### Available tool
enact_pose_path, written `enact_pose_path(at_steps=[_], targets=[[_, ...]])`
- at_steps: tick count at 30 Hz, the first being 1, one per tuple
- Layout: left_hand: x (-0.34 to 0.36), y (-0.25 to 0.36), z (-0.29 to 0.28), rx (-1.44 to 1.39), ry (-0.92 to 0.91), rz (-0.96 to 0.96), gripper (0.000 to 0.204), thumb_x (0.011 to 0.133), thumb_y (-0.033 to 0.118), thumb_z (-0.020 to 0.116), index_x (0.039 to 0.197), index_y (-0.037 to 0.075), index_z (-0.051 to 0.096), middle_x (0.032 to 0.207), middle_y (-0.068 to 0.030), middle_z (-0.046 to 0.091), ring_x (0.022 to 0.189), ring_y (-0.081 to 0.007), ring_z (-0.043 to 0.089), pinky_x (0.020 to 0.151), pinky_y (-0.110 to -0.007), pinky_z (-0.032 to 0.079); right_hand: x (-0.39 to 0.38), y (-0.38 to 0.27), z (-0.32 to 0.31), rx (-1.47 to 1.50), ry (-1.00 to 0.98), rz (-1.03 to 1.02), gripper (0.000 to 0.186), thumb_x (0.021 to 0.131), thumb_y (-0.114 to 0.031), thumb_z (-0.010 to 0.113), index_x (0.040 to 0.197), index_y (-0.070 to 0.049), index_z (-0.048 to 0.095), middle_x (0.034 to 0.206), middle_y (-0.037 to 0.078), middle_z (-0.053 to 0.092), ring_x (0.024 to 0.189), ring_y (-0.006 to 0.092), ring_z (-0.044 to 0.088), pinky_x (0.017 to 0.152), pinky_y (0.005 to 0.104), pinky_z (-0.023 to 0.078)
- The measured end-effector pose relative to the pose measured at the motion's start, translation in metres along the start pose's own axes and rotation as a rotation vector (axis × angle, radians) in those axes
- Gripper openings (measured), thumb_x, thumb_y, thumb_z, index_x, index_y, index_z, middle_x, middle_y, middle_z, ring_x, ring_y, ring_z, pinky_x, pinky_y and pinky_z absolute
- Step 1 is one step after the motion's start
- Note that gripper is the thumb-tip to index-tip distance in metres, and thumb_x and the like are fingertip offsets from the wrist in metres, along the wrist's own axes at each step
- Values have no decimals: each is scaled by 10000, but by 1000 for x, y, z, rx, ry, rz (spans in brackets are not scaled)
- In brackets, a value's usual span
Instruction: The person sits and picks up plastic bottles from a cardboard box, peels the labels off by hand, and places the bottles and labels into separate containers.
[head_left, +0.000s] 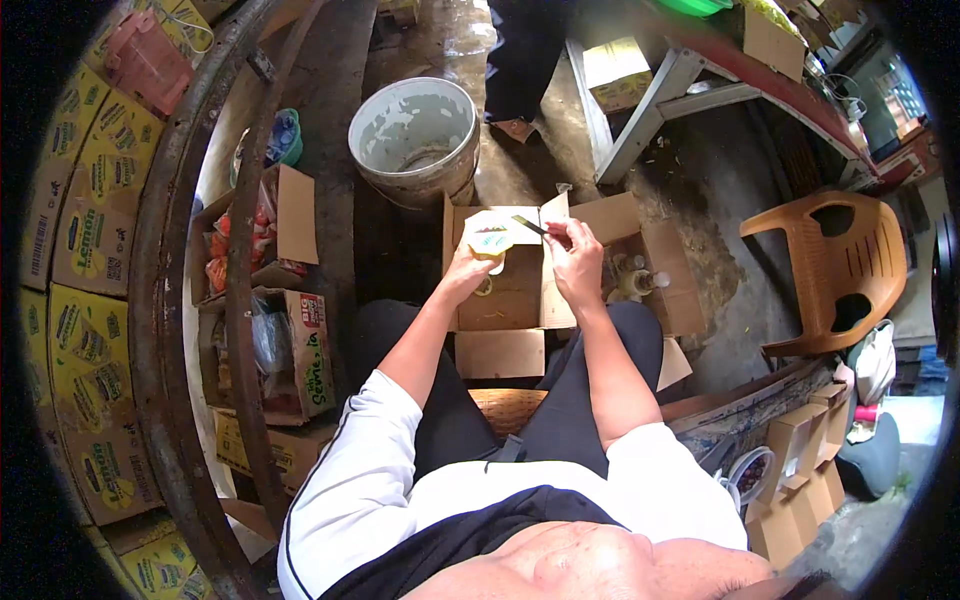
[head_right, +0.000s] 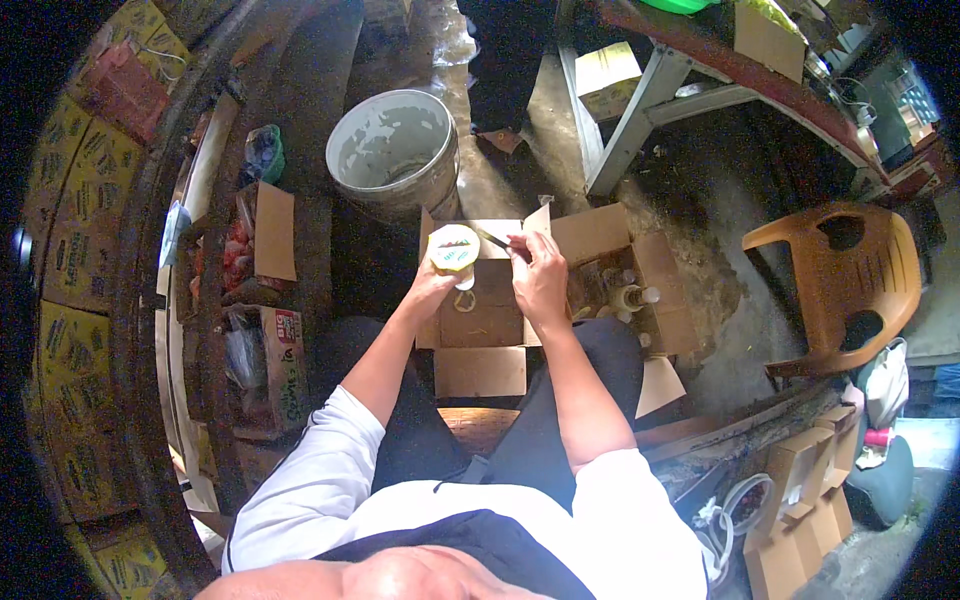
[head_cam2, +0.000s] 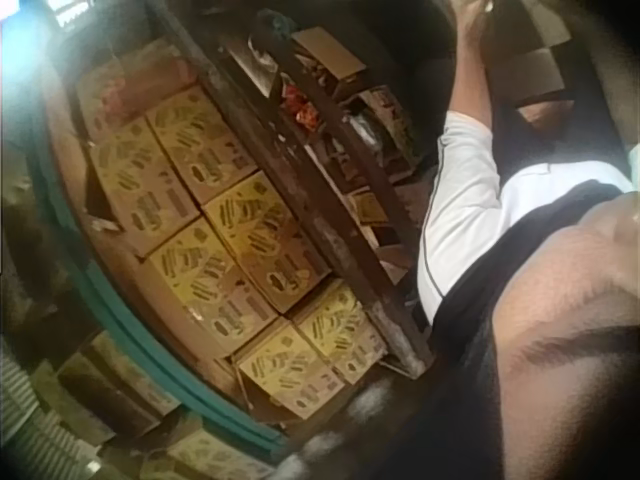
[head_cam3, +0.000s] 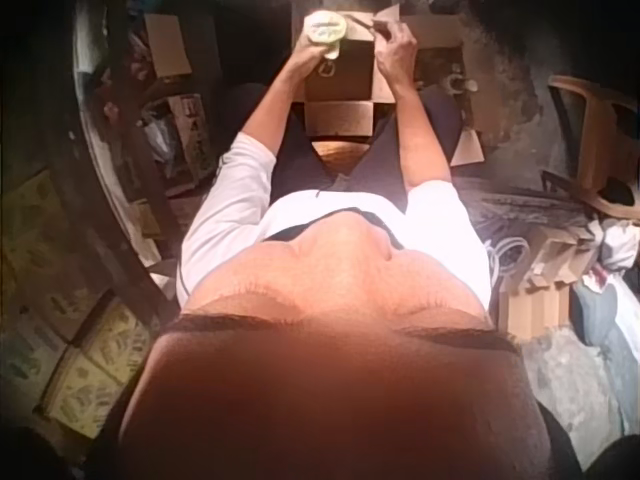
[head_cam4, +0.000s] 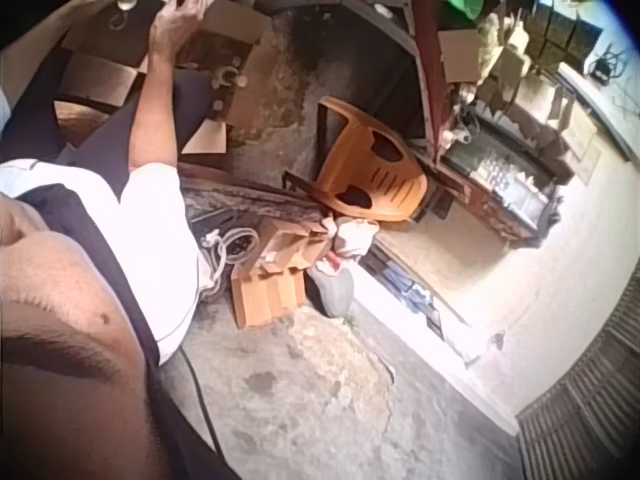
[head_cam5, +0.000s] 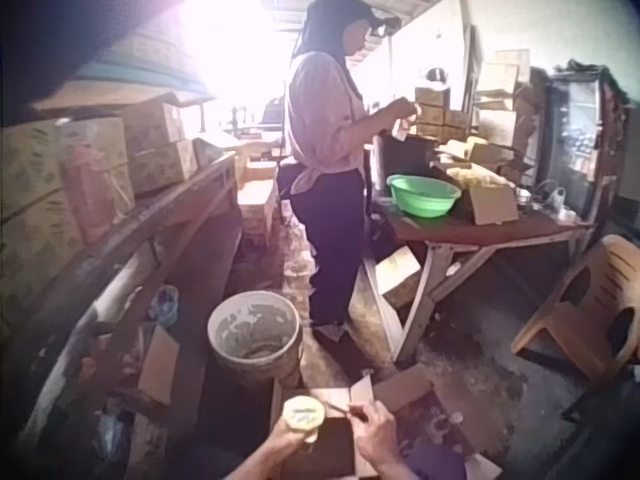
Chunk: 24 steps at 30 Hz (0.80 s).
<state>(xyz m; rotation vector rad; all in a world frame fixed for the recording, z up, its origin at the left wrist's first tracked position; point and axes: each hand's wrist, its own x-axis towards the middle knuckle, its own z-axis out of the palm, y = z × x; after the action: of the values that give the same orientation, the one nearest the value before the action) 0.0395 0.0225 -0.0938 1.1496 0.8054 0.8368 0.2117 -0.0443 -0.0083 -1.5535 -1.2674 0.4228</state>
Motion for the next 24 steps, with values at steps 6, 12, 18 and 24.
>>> enact_pose_path(at_steps=[6,12,18,24], targets=[[8,-15,1,111,-9,164,540,727,28,798,1192,57,525,1123,-35,617,1026,-129,593,888,-281,500,-2,-7,4,-145,-8,-137,127,791,22,637,914,-9,632,864,135,648,853,295,629,753,381,504],[6,-6,17,209,20,305,598,660,59,849,1139,55,491,1037,-49,624,966,-137,596,863,-286,496,-6,-7,11,-319,-32,-279,143,788,11,626,927,-22,617,846,136,619,862,313,594,769,412,487],[3,-3,22,255,22,306,655,656,89,855,1172,56,454,1003,-57,626,959,-127,594,845,-284,500,-11,-9,14,-420,-79,-329,201,734,27,603,931,-15,608,876,136,609,874,320,573,794,414,484],[1,-6,28,158,26,319,593,693,86,822,1158,65,455,1034,-49,611,972,-125,592,865,-279,487,-13,-12,18,-485,-98,-361,199,763,18,605,952,-42,620,878,151,610,912,337,585,813,433,483]])
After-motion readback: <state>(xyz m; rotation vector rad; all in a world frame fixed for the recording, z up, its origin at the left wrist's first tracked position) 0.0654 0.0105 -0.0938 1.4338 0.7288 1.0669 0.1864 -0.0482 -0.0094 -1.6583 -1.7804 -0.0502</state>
